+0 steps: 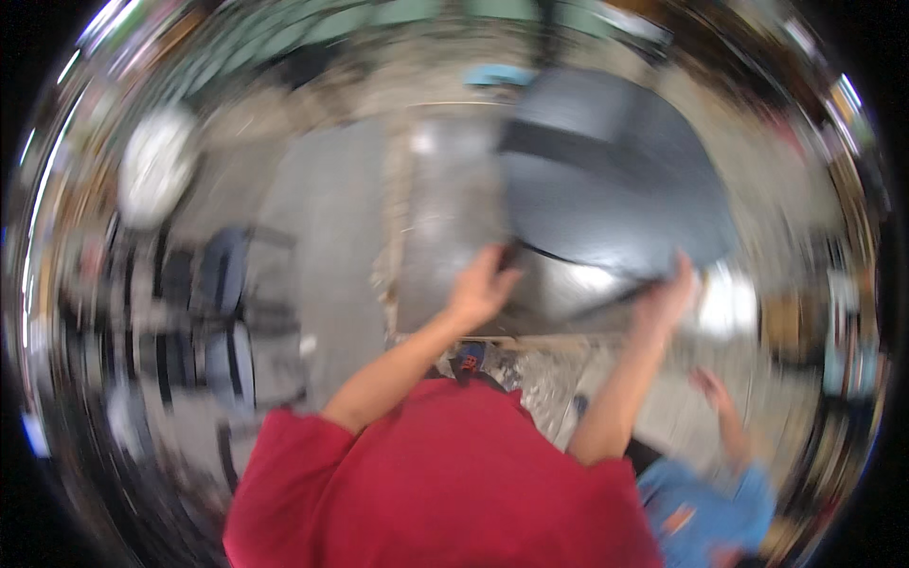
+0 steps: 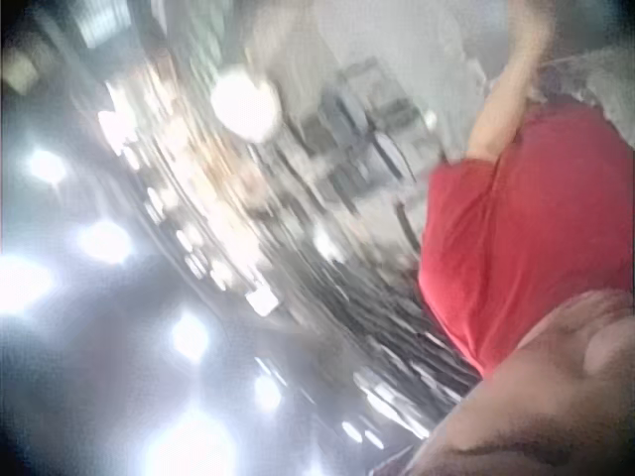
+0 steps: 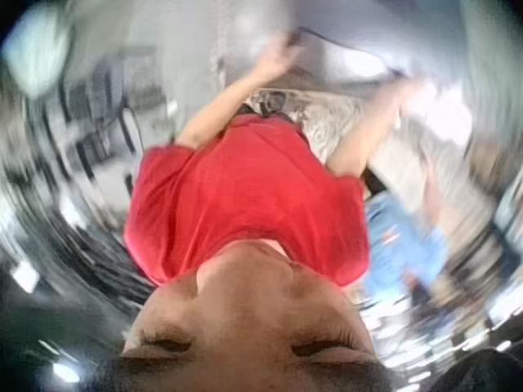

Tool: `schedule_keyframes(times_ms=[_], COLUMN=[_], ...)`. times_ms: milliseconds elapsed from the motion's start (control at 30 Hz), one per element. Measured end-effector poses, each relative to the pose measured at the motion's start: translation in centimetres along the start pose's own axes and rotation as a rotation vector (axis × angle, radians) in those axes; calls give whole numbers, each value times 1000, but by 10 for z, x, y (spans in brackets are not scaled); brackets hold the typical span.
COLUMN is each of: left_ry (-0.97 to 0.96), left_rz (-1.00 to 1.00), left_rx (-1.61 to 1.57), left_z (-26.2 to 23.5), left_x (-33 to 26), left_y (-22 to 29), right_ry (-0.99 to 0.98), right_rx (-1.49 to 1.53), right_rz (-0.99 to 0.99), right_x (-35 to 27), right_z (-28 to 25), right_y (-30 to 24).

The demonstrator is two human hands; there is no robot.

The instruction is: The person repeatedly lifts black chairs from the floor and places them onto a metal workbench. The person handles the chairs one at a time, turning them over and positioning them on the bench. Another person in a blue shirt is visible nearby, also handling chairs.

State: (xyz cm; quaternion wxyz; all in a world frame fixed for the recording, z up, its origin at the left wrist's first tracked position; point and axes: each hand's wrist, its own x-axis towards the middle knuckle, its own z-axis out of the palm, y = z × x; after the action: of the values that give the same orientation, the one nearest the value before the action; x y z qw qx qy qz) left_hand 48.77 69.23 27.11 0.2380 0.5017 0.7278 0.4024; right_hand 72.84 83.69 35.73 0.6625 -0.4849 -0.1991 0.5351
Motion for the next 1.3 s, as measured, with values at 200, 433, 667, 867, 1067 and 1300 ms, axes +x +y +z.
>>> schedule_keyframes(times_ms=[200, 433, 667, 867, 1067, 1300], left_ry=[-5, 24, -84, 114, 519, 507], left_rz=[94, -59, -1037, -1501, -1599, -1365], left_rx=[-90, -172, -20, 290, 728, 727], left_z=[-15, -31, -133, -263, -423, -509], left_x=[-8, -101, -418, -730, -835, -844], left_y=[-3, -89, -301, -430, -457, -525], right_ry=[-17, -122, -335, -531, -754, -742], right_rx=[-53, -44, -699, -1248, -1612, -1700], right_rz=[-207, -202, 477, 696, 314, 285], right_x=[28, -47, -132, -373, -403, -480], right_z=[-15, -14, -161, -273, -360, -357], right_y=[0, 48, 240, 296, 289, 221])
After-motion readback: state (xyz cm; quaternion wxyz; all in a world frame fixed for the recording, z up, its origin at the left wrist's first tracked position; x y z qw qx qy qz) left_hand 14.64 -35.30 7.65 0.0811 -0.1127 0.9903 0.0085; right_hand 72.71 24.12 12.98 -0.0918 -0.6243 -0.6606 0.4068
